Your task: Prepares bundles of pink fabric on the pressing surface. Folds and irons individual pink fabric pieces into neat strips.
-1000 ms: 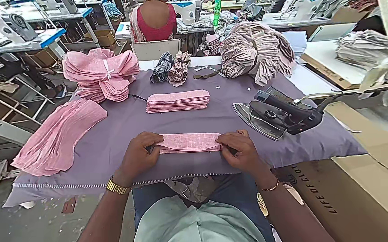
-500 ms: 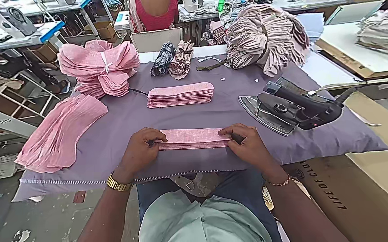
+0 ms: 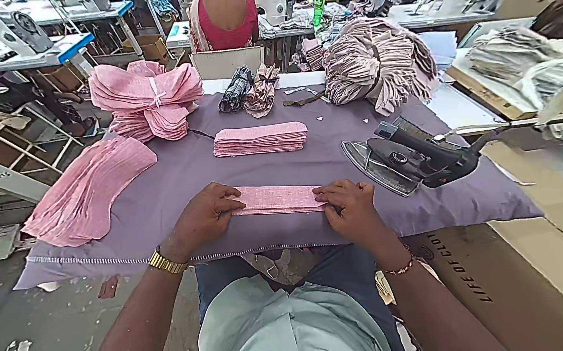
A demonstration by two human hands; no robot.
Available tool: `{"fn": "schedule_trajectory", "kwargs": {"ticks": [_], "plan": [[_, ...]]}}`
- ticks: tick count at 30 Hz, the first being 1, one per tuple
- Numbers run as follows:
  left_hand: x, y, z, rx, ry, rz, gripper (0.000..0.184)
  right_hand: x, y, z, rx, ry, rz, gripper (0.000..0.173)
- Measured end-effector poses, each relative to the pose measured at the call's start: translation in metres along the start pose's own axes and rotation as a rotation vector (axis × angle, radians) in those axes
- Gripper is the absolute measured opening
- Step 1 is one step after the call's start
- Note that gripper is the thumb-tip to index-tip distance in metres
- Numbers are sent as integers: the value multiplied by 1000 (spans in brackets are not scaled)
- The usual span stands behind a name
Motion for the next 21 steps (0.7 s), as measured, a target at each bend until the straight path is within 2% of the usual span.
{"fn": "schedule_trajectory", "kwargs": {"ticks": [3,7,8,11,12,14,16,18,19,21], "plan": [[1,-2,-9,-92,-20,-9,30,2,-2,-18,39,81,-72,36],[-2,-3,-12,-97,6,5,30,-7,-2,-28,2,274,-39,39],[-3,-3,-12,-96,11,11,30,-6,-1,-21,-46,236,-26,38],[-3,-1,-12,-101,9,29,32,12,7,14,-112,-59,29,35],[-4,-2,-13,-107,11,29,33,24,13,26,-72,-58,64,35],[-5,-4,-14,-113,19,34,34,65,36,50,2,148,28,32],[-6,-5,-15,-101,26,52,35,98,76,66,-80,240,-227,34],[-8,-4,-16,-97,32,63,35,105,119,71,-226,137,-422,55],[-8,-4,-15,-98,36,67,35,102,132,71,-268,79,-441,60],[-7,-5,-15,-98,41,69,35,98,132,69,-266,61,-416,55]]}}
Point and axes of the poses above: each hand's wrist, its own z-axis towards the middle knuckle, its own x-axis out of the back of the hand, y = z × x, the point moved 7 cm from there along z, towards the middle knuckle, and after that the axes turned 6 degrees about -z, right-handed, at the moved point
